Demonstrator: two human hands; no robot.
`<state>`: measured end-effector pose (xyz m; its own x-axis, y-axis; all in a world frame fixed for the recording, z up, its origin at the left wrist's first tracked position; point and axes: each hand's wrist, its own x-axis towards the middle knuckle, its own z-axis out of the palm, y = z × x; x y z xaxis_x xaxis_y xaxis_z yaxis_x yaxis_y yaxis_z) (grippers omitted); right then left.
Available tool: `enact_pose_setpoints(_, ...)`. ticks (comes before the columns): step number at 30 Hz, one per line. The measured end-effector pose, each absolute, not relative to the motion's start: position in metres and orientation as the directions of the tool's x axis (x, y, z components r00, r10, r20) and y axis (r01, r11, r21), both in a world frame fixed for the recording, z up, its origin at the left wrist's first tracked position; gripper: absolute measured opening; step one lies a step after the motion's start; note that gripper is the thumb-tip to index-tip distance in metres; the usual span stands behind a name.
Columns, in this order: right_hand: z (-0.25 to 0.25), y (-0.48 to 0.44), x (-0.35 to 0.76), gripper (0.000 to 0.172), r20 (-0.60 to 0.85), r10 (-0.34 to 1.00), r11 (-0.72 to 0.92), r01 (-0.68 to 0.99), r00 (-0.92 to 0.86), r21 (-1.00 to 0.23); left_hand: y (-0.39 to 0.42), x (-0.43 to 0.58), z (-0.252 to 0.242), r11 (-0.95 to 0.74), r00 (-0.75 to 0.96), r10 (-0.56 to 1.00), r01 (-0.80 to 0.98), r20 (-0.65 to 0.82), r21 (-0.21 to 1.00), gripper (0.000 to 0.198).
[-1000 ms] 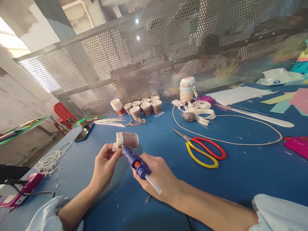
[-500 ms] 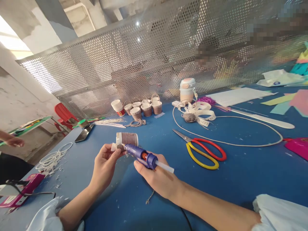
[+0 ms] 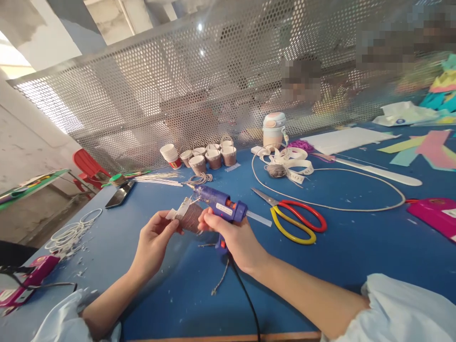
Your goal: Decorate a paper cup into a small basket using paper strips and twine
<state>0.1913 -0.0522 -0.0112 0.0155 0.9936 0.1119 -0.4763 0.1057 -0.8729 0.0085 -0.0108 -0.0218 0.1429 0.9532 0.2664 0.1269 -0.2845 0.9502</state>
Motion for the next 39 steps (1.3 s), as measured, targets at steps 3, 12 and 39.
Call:
enact_pose_setpoints(3, -0.011, -0.048, 0.19, 0.018, 0.139, 0.99, 0.127, -0.572, 0.023, -0.81, -0.015, 0.011, -0.022, -0.316, 0.161, 0.943, 0.171, 0.29, 0.933, 0.016)
enact_pose_setpoints(12, -0.008, -0.045, 0.191, 0.018, 0.111, 0.994, 0.069, -0.654, -0.023, -0.753, -0.019, 0.014, -0.032, -0.427, 0.288, 0.891, 0.265, 0.352, 0.865, 0.008)
enact_pose_setpoints(39, -0.01, -0.043, 0.189, 0.024, 0.01, 0.996, -0.055, -0.699, -0.088, -0.713, -0.024, 0.02, -0.032, -0.325, 0.262, 0.929, 0.249, 0.26, 0.912, 0.027)
